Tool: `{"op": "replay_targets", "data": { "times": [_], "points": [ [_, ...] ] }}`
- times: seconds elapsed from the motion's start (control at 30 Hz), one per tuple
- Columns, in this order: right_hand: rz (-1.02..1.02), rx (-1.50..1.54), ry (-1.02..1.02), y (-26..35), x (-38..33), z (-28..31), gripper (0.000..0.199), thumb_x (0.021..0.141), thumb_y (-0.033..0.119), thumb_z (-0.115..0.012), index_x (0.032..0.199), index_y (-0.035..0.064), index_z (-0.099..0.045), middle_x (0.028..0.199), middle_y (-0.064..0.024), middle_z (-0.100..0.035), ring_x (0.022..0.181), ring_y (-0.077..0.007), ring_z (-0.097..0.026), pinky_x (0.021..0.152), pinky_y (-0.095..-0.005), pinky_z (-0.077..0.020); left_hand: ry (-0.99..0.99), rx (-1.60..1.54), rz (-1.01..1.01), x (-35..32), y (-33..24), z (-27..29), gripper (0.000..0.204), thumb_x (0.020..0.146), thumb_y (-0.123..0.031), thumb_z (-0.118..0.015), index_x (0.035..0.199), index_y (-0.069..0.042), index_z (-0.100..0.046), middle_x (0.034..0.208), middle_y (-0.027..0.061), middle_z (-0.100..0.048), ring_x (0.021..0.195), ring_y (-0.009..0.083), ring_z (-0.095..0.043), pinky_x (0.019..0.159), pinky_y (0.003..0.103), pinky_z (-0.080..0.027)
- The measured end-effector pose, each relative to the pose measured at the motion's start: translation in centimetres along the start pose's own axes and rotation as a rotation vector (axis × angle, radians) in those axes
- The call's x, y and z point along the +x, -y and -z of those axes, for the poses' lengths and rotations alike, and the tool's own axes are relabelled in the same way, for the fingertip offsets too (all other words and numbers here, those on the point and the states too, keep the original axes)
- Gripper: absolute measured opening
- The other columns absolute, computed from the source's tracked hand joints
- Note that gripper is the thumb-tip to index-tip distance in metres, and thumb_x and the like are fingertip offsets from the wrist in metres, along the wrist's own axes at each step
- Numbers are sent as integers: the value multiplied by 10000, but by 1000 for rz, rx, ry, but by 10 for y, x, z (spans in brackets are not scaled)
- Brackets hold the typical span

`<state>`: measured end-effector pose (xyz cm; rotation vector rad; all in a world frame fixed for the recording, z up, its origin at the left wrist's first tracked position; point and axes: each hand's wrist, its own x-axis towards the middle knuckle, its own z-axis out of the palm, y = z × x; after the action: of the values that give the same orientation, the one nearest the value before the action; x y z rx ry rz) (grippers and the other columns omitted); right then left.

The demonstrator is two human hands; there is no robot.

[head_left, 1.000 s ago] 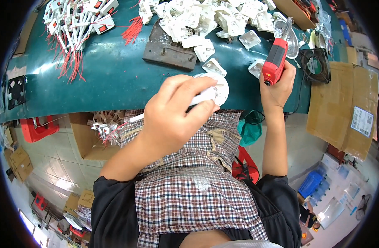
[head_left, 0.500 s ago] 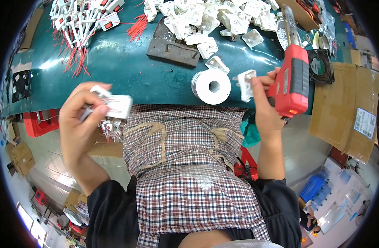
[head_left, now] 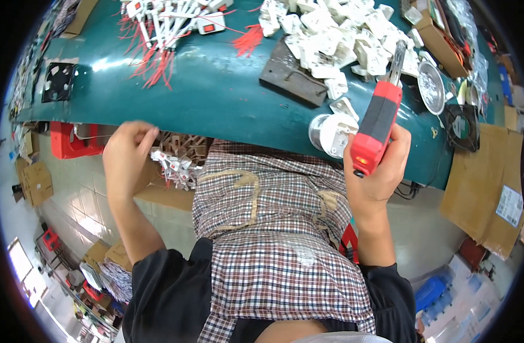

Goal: Assembling small electrical components using a solder gun and wires on a production line.

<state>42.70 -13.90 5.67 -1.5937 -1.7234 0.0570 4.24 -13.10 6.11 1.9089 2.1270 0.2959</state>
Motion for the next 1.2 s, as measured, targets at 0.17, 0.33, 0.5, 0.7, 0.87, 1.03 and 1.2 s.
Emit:
{"op": "replay_targets", "data": {
  "times": [0.17, 0.33, 0.5, 0.7, 0.87, 1.03, 1.2],
  "points": [
    [50, -43, -23, 4, -3, -3, 573, 714, -21, -817, 1213, -35, -536, 1042, -192, -603, 913, -373, -621, 755, -415, -541, -288, -157, -69, 70, -51, -19, 172, 954, -259, -686, 980, -95, -731, 896, 87, -754, 797, 228, -731, 706, 355, -539],
    [69, -26, -14, 0, -9, 10, 567, 737, -10, -832, 1214, -35, -526, 1062, -180, -584, 933, -346, -604, 806, -411, -511, -413, -369, 128, 164, -51, -48, 421, 981, -464, -585, 1082, -71, -698, 908, 67, -777, 884, 264, -732, 815, 402, -532],
    [-116, 48, -26, -14, -36, 31, 534, 841, -57, -782, 1295, -33, -501, 1068, -104, -597, 807, -126, -579, 769, -276, -505, -455, -164, 270, 206, -50, -50, 515, 906, -569, -635, 1083, -92, -711, 1002, 98, -764, 968, 319, -715, 852, 408, -529],
    [-173, 159, -64, -18, -38, 40, 470, 840, -63, -756, 1226, -45, -488, 1069, -115, -534, 724, -133, -558, 587, -257, -466, -507, -60, 141, 231, -18, -58, 481, 870, -546, -710, 1047, -101, -755, 975, 60, -742, 915, 304, -711, 832, 443, -540],
    [-209, 148, -1, -17, -40, 46, 490, 855, -60, -749, 1258, -55, -470, 1056, -115, -557, 771, -139, -576, 656, -280, -506, -808, -215, -76, 232, -14, -52, 386, 922, -414, -711, 1032, -46, -744, 953, 70, -731, 838, 243, -706, 811, 376, -548],
    [-264, 149, -5, -20, -44, 55, 460, 875, -43, -740, 1259, -37, -487, 993, -83, -591, 861, -153, -596, 855, -323, -505, -779, -775, -263, 179, -69, -5, 293, 1011, -251, -630, 1093, 26, -678, 963, 99, -741, 816, 131, -689, 773, 268, -534],
    [-281, 182, -35, -12, -26, 53, 345, 938, -56, -656, 1251, 9, -525, 931, -27, -582, 803, -88, -569, 805, -273, -491, 96, -1308, -316, 115, -134, 7, 275, 1037, -200, -578, 1205, 18, -589, 944, 77, -737, 736, 70, -614, 676, 222, -482]
  ]
}}
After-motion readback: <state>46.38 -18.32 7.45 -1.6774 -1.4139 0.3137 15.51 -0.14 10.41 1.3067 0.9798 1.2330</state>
